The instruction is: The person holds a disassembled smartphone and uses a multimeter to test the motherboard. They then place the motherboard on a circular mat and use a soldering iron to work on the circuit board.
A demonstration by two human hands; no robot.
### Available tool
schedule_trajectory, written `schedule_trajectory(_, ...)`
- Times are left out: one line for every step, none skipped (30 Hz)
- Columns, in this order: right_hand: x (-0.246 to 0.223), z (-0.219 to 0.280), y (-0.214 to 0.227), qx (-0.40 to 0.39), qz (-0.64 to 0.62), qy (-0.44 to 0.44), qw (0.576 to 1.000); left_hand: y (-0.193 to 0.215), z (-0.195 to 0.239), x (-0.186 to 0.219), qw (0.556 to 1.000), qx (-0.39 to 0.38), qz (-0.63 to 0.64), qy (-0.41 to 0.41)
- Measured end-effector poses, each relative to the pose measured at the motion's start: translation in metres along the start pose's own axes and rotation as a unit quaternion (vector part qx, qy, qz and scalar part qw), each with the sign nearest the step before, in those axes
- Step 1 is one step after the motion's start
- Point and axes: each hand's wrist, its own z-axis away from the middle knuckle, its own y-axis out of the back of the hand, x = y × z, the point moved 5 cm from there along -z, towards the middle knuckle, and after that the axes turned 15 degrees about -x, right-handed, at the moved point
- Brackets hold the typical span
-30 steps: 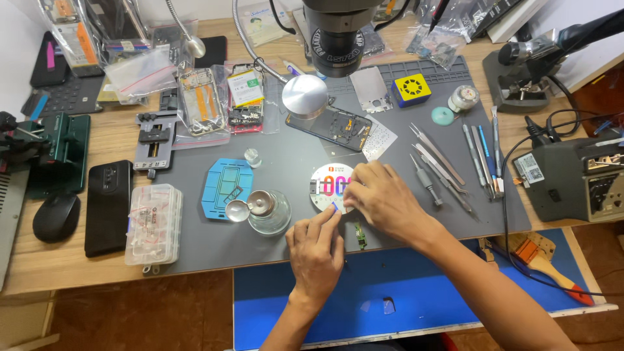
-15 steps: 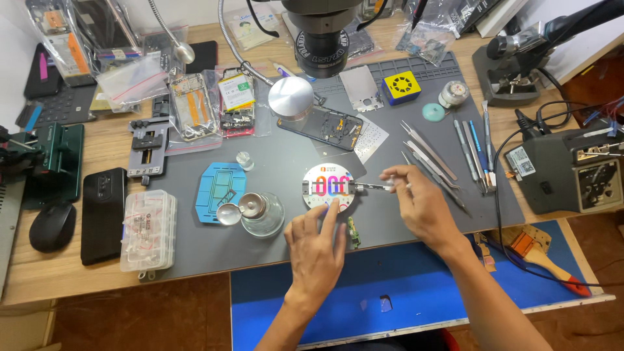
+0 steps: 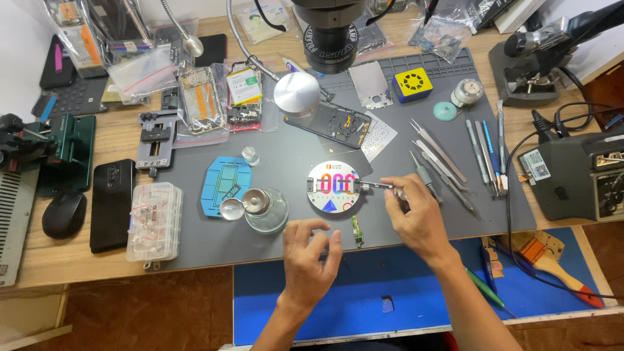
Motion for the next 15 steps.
schedule_trajectory(0.002,0.0,0.0,-0.002,-0.001,0.0,1.0,0.004,0.002,-0.001,1.0,0.0,-0.001,0.002)
schedule_trajectory(0.005,0.001,0.0,0.0,-0.018,-0.006,1.0,0.009,0.005,-0.002,1.0,0.023,0.021,0.003)
schedule_trajectory(0.008,0.002,0.0,0.002,-0.035,-0.012,0.999,0.015,0.009,-0.003,0.998,0.046,0.042,0.004)
schedule_trajectory(0.007,0.002,0.0,0.0,-0.036,-0.012,0.999,0.018,0.013,-0.004,0.998,0.046,0.041,0.006)
schedule_trajectory(0.004,0.002,0.001,0.002,-0.017,-0.002,1.0,0.024,0.018,-0.007,0.995,0.081,0.047,0.032)
schedule_trajectory(0.002,0.002,0.001,0.004,0.002,0.009,1.0,0.03,0.024,-0.01,0.99,0.117,0.053,0.057)
schedule_trajectory(0.001,0.003,0.001,0.002,0.002,0.01,1.0,0.031,0.028,-0.016,0.99,0.117,0.052,0.059)
schedule_trajectory(0.0,0.004,0.0,0.0,0.004,0.013,1.0,0.035,0.034,-0.026,0.981,0.157,0.062,0.099)
schedule_trajectory(-0.002,0.004,-0.001,-0.002,0.006,0.017,1.0,0.04,0.041,-0.035,0.968,0.196,0.071,0.137)
schedule_trajectory(-0.004,0.005,-0.001,-0.006,0.005,0.021,1.0,0.044,0.041,-0.041,0.968,0.2,0.068,0.139)
schedule_trajectory(-0.006,0.006,-0.001,-0.002,0.016,0.015,1.0,0.05,0.042,-0.046,0.962,0.221,0.071,0.142)
schedule_trajectory(-0.009,0.005,0.0,0.0,0.028,0.011,1.0,0.058,0.042,-0.052,0.956,0.244,0.073,0.145)
schedule_trajectory(-0.008,0.005,-0.002,-0.004,0.027,0.017,0.999,0.066,0.038,-0.054,0.955,0.25,0.069,0.147)
schedule_trajectory(-0.004,0.005,-0.003,-0.002,0.03,0.006,1.0,0.072,0.034,-0.055,0.957,0.238,0.081,0.145)
schedule_trajectory(-0.001,0.006,-0.004,0.001,0.033,-0.006,0.999,0.077,0.029,-0.057,0.959,0.226,0.094,0.144)
